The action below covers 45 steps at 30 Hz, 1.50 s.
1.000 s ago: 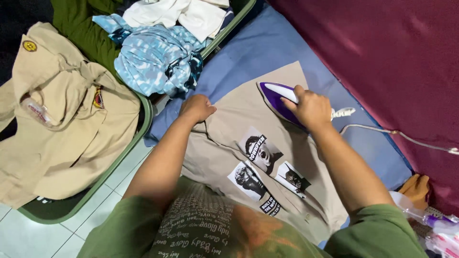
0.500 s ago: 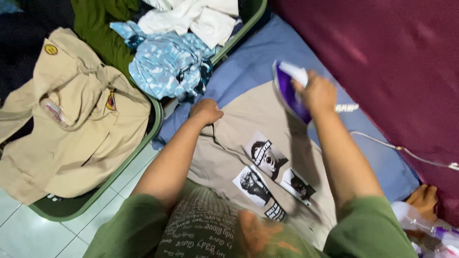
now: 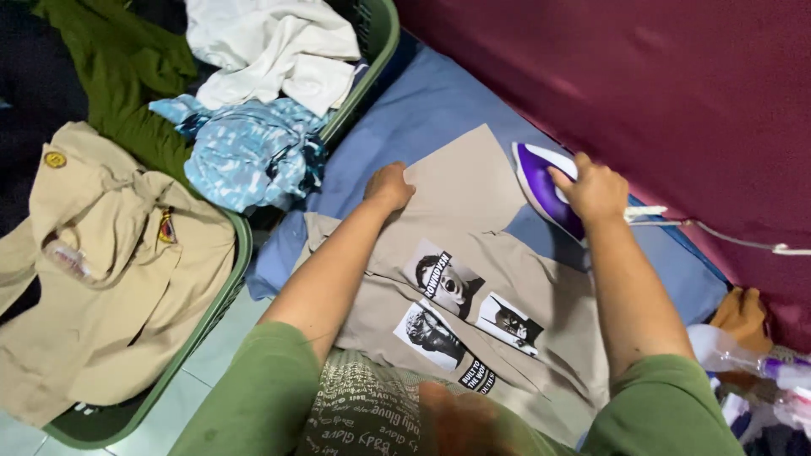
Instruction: Ironing a tan-colored shirt on a flat surface in a laundry area.
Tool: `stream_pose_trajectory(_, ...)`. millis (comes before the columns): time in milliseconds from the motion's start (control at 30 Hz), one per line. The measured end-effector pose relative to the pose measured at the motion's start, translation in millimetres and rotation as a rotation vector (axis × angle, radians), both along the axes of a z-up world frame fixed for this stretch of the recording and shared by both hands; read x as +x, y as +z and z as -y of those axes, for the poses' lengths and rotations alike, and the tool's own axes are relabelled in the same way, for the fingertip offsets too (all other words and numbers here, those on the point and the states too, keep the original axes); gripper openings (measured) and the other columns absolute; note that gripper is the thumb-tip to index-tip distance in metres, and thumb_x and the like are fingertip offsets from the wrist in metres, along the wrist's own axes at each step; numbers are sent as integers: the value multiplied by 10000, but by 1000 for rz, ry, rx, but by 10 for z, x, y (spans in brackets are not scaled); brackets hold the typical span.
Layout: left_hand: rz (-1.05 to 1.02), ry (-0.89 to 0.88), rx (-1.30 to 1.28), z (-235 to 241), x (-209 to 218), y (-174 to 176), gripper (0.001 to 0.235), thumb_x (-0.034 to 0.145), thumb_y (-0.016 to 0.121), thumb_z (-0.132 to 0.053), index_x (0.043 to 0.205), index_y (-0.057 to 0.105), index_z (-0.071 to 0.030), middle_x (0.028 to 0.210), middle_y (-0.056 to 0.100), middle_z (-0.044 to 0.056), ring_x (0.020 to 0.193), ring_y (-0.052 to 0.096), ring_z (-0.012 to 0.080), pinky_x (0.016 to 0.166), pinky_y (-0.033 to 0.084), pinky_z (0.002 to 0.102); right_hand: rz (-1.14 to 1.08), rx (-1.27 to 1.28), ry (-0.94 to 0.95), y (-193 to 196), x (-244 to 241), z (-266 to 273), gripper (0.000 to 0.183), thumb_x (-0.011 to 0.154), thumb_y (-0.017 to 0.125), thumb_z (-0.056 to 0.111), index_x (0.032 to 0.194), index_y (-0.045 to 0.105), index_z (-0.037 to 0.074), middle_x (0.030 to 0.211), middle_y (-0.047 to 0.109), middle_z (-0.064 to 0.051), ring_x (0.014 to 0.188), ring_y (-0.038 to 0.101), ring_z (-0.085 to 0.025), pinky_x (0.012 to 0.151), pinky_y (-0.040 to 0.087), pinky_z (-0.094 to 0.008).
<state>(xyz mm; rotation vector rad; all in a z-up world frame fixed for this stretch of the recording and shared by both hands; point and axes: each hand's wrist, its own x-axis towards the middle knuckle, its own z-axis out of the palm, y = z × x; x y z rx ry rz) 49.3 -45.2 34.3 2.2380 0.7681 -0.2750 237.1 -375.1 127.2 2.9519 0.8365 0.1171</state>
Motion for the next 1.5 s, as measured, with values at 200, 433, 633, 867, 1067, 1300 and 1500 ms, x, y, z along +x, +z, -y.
stream_pose_trajectory(200,113,-208,468,123,48,362,238,873,614,-147,1026,791,-190,1250,703,145,1142,669,360,940,536,488,-128,-105,-139,14,-121,1090,621,934,596,706,1140,696,128,922,751,-237,867,731,-443,743,568,-557)
stream_pose_trajectory(433,410,-186,330,388,144,1157,185,896,618,-95,993,771,-134,1249,619,199,970,666,407,837,527,499,-119,-52,-247,-97,-301,1454,591,920,645,643,1172,690,110,1098,743,-196,1016,715,-400,841,558,-520)
stream_pose_trajectory(633,988,-300,-56,612,363,1626,159,885,568,-32,1008,667,-17,1058,652,159,1023,654,334,895,525,419,45,186,-58,139,-497,867,417,929,720,389,1218,663,94,1206,667,-176,1156,627,-375,959,503,-484)
stream_pose_trajectory(867,1072,-482,-903,797,210,3095,218,894,511,-115,1005,659,1,1009,593,52,901,554,174,830,443,311,-161,777,215,47,-686,-36,422,893,551,52,1296,664,110,1162,687,-133,1058,657,-254,873,521,-369)
stream_pose_trajectory(1067,997,-719,-1576,939,-208,4179,186,918,502,-226,910,605,-71,996,600,40,906,546,161,894,461,314,-89,945,114,538,178,-201,322,928,595,94,1240,674,90,1095,698,-109,989,649,-215,834,522,-349)
stream_pose_trajectory(1300,1154,-789,-1270,725,-415,4344,408,1009,515,-436,926,608,-47,858,620,86,852,591,211,787,499,346,-47,1132,-4,609,360,-223,224,969,646,142,1175,685,66,1016,711,-81,908,640,-170,789,523,-326)
stream_pose_trajectory(1500,1291,-287,-1224,-152,-262,4087,186,1005,660,-191,894,681,-44,835,697,44,763,643,150,758,542,321,-35,1278,-118,419,491,143,181,1003,690,184,1120,695,46,948,722,-57,839,632,-132,751,524,-306)
